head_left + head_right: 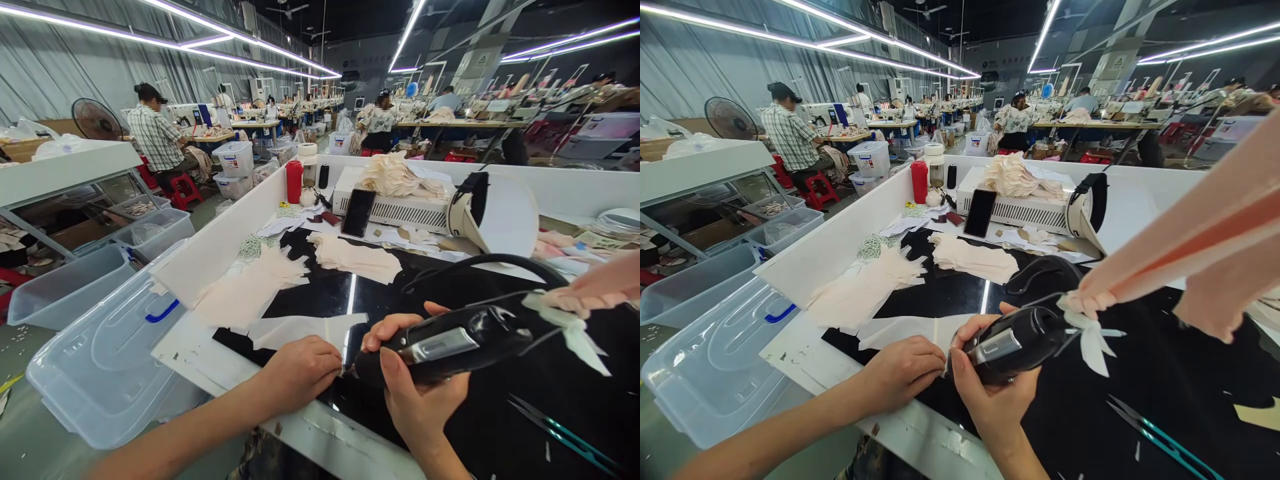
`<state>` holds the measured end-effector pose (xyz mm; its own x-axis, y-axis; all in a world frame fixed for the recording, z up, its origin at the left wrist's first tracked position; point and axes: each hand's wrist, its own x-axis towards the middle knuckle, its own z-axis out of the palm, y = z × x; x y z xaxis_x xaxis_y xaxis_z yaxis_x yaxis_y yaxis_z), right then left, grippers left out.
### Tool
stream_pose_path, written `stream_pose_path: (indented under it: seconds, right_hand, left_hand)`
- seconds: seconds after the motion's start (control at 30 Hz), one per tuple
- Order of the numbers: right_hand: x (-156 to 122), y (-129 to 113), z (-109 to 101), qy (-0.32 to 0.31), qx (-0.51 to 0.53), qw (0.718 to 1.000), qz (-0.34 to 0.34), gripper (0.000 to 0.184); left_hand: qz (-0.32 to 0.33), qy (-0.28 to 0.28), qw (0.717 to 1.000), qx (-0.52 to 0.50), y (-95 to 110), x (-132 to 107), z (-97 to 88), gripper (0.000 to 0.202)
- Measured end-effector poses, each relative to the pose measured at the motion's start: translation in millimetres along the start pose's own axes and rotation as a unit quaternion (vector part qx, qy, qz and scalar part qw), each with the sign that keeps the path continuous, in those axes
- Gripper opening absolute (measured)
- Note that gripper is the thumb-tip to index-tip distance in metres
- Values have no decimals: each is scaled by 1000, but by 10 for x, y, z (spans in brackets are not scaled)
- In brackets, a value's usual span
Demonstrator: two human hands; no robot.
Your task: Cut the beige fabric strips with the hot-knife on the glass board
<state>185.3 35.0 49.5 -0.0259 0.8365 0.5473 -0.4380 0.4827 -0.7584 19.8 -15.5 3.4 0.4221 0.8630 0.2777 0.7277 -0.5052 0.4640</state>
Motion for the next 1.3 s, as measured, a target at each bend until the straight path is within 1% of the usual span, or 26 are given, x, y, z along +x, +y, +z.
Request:
stream_pose_path:
  seconds: [0.13, 0.33, 0.4, 0.47, 0.57, 0.67, 0.73, 0.83, 1.03, 1.13, 1.3]
  right_hand:
    - [1, -4, -2, -2, -1, 1000, -5, 54]
    - [5, -9, -5, -3, 0, 1000, -11, 54]
    - [1, -10, -7, -3, 7, 1000, -7, 54]
    - [-4, -10, -11, -3, 11, 1000, -5, 53]
    - [-7, -10, -16, -4, 12, 1000, -2, 53]
    - [-4, -9, -17, -7, 8, 1000, -6, 54]
    - [-2, -6, -18, -7, 6, 1000, -9, 54]
    - [2, -1, -21, -4, 8, 1000, -6, 53]
    - [5, 0, -20, -3, 16, 1000, -6, 51]
    - [3, 2, -24, -3, 14, 1000, -5, 52]
    - [7, 16, -45, -7, 8, 1000, -11, 53]
  left_hand:
    - [0, 3, 1000, -7, 23, 21, -30, 20]
    - [-34, -4, 999, 31, 43, 90, -5, 14]
    - [-36, 5, 999, 41, 43, 96, 5, 12]
    - [-33, 27, 998, 49, 37, 91, 18, 9]
    - [-2, 48, 997, 67, 12, 75, 45, 8]
    - [47, 33, 995, 81, -24, 54, 67, 14]
    - [62, 24, 995, 79, -50, 34, 68, 16]
    - [77, 27, 994, 74, -91, -3, 49, 18]
    - [131, 32, 988, 72, -160, -64, 8, 18]
    - [144, 34, 985, 87, -174, -84, 13, 19]
    - [142, 31, 984, 104, -180, -108, 20, 24]
